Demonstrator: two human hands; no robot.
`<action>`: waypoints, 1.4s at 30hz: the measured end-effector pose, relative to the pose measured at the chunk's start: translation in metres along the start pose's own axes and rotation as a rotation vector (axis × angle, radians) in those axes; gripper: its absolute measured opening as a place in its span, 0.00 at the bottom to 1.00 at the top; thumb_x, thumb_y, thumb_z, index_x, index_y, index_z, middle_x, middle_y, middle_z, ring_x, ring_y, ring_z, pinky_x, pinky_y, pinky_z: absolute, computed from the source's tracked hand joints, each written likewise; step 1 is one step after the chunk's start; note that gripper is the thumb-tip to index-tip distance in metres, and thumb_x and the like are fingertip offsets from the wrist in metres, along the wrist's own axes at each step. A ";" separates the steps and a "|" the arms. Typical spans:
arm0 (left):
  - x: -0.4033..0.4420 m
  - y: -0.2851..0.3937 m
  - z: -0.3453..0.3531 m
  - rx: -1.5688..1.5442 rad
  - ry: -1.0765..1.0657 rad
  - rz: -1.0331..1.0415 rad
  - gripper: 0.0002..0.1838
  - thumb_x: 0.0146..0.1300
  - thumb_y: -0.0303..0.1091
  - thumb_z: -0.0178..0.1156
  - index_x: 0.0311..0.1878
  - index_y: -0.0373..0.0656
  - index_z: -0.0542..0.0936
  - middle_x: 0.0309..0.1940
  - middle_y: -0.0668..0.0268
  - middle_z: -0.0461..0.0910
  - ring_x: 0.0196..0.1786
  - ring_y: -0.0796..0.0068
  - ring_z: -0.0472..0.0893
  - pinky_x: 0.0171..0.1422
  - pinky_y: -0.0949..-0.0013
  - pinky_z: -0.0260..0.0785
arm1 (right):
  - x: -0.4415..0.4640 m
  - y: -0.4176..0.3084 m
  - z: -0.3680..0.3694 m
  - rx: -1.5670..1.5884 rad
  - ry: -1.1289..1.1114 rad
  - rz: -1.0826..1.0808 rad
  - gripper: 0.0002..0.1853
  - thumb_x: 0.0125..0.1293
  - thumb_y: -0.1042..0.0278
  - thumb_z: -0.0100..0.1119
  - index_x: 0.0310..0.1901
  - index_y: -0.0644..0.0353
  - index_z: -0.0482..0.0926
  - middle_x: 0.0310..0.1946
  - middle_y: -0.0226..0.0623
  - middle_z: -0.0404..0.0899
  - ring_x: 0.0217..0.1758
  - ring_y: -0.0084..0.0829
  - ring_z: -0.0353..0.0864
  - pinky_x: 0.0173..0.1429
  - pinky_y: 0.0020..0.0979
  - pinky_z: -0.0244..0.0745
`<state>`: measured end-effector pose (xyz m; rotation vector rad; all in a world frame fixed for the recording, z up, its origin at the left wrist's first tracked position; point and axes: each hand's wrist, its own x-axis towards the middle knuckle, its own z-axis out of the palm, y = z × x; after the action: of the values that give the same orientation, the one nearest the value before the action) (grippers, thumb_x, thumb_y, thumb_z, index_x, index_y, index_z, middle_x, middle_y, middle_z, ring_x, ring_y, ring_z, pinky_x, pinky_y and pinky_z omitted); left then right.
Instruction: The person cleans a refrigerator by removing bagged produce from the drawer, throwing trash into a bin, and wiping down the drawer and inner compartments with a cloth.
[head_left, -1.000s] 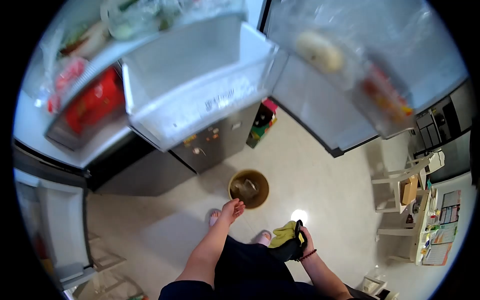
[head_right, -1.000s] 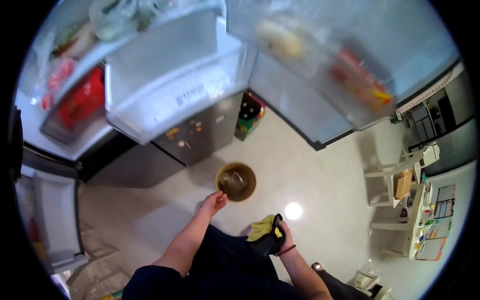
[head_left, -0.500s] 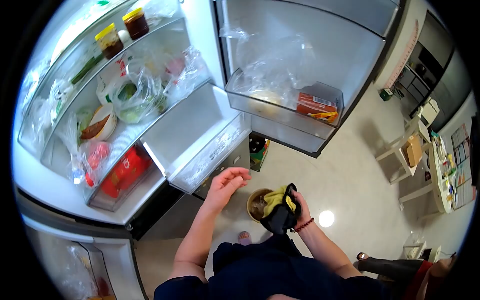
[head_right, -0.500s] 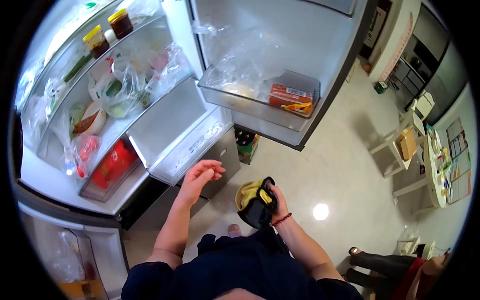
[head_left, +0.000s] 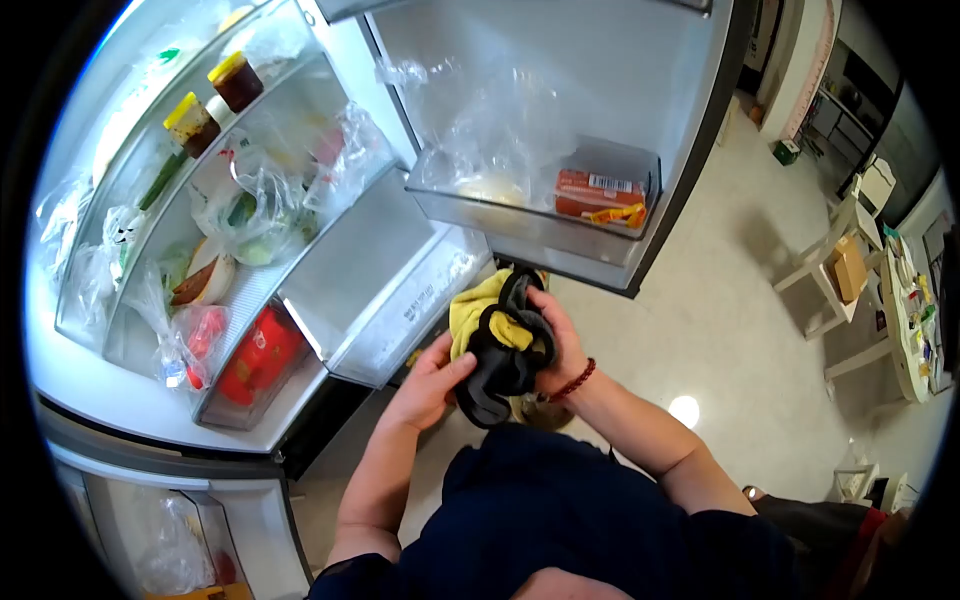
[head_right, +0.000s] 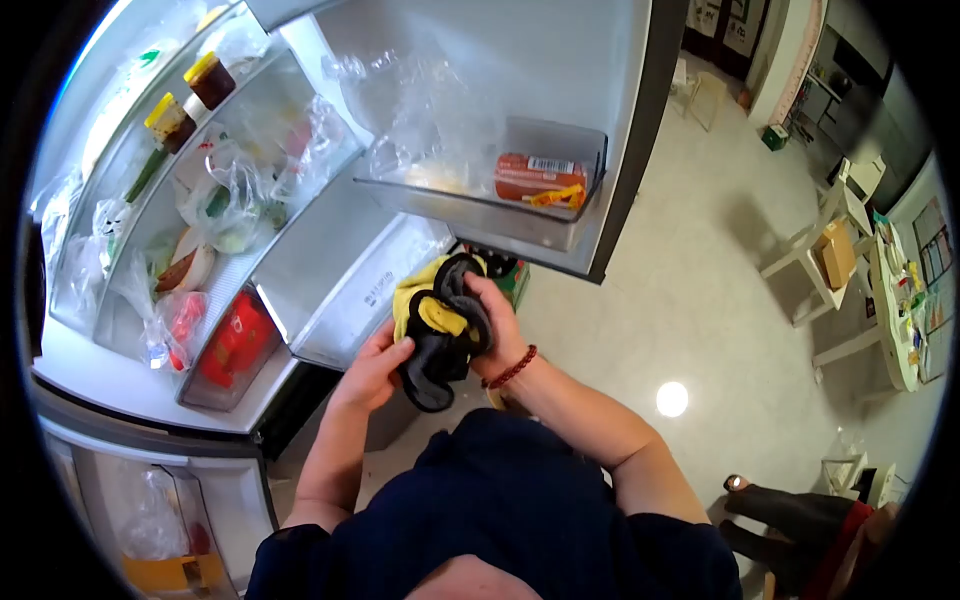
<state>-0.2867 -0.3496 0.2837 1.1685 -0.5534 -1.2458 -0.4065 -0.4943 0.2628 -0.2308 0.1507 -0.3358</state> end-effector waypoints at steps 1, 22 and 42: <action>0.004 0.000 -0.007 0.014 -0.004 -0.009 0.23 0.66 0.29 0.55 0.64 0.41 0.67 0.54 0.65 0.76 0.55 0.71 0.77 0.55 0.66 0.73 | -0.003 -0.005 -0.004 -0.019 0.014 0.014 0.23 0.68 0.51 0.48 0.56 0.59 0.74 0.51 0.38 0.79 0.52 0.33 0.80 0.59 0.36 0.74; 0.126 -0.113 -0.095 0.724 -0.310 -0.251 0.16 0.68 0.29 0.53 0.56 0.34 0.75 0.50 0.65 0.79 0.53 0.76 0.75 0.60 0.73 0.63 | -0.035 0.021 -0.121 -2.055 0.745 -0.542 0.21 0.65 0.50 0.53 0.35 0.65 0.79 0.25 0.45 0.76 0.31 0.44 0.77 0.39 0.39 0.72; 0.098 -0.065 -0.033 0.536 -0.347 0.293 0.10 0.59 0.22 0.62 0.43 0.39 0.74 0.34 0.69 0.76 0.37 0.84 0.74 0.43 0.77 0.68 | -0.080 -0.006 -0.039 -1.923 0.432 -0.570 0.18 0.57 0.57 0.64 0.46 0.57 0.77 0.39 0.43 0.80 0.44 0.42 0.80 0.48 0.37 0.73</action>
<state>-0.2580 -0.4205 0.1884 1.2504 -1.3310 -1.0779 -0.4905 -0.4797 0.2356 -2.1379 0.8272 -0.7191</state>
